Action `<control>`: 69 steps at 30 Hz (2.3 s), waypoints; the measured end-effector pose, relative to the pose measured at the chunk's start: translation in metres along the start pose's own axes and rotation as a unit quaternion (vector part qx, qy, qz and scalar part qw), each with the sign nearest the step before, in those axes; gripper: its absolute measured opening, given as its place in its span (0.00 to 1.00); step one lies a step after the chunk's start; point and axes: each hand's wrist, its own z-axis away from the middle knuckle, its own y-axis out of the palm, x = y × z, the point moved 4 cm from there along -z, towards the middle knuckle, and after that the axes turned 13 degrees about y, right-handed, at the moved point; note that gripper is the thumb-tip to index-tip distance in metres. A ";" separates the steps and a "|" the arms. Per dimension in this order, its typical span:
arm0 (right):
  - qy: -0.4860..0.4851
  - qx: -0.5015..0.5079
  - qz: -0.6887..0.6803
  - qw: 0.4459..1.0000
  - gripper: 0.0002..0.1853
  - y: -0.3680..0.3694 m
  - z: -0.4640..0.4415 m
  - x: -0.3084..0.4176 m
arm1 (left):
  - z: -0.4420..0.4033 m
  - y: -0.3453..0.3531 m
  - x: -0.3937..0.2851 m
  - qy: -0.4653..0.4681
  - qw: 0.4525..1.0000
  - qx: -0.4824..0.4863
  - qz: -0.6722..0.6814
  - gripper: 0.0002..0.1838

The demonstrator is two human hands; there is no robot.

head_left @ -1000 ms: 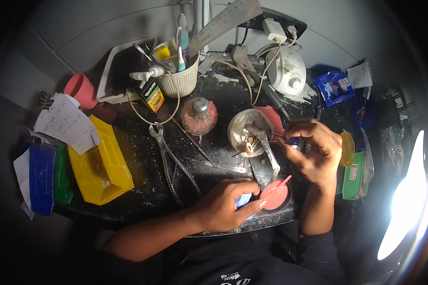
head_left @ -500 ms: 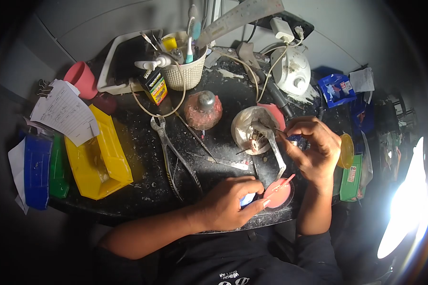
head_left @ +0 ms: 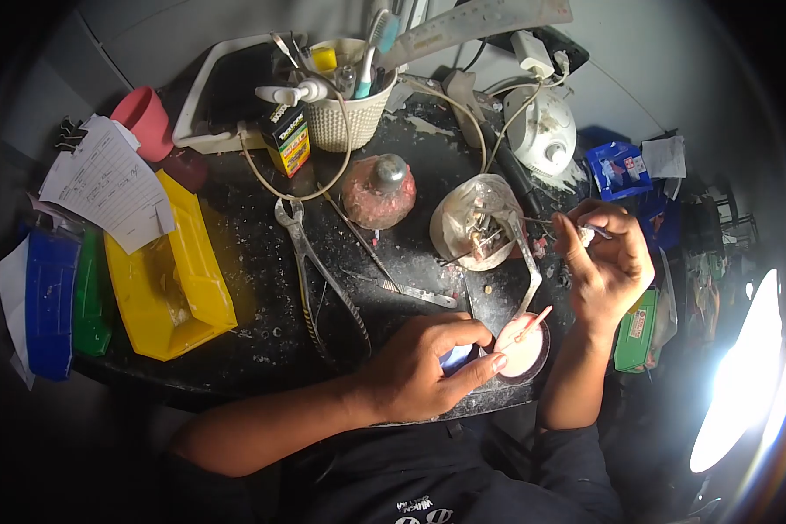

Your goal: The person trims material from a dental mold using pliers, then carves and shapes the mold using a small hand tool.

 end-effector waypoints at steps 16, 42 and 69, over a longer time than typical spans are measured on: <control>-0.037 0.106 0.157 0.981 0.13 0.029 0.001 -0.013 | -0.007 -0.007 -0.008 0.007 1.000 -0.005 0.006 0.08; -0.026 0.482 0.096 0.870 0.47 0.003 0.014 0.028 | 0.005 -0.009 -0.018 0.096 0.983 -0.076 -0.139 0.06; 0.049 0.227 0.059 0.971 0.20 0.045 0.003 -0.003 | -0.004 -0.029 0.027 -0.181 0.937 -0.256 0.152 0.21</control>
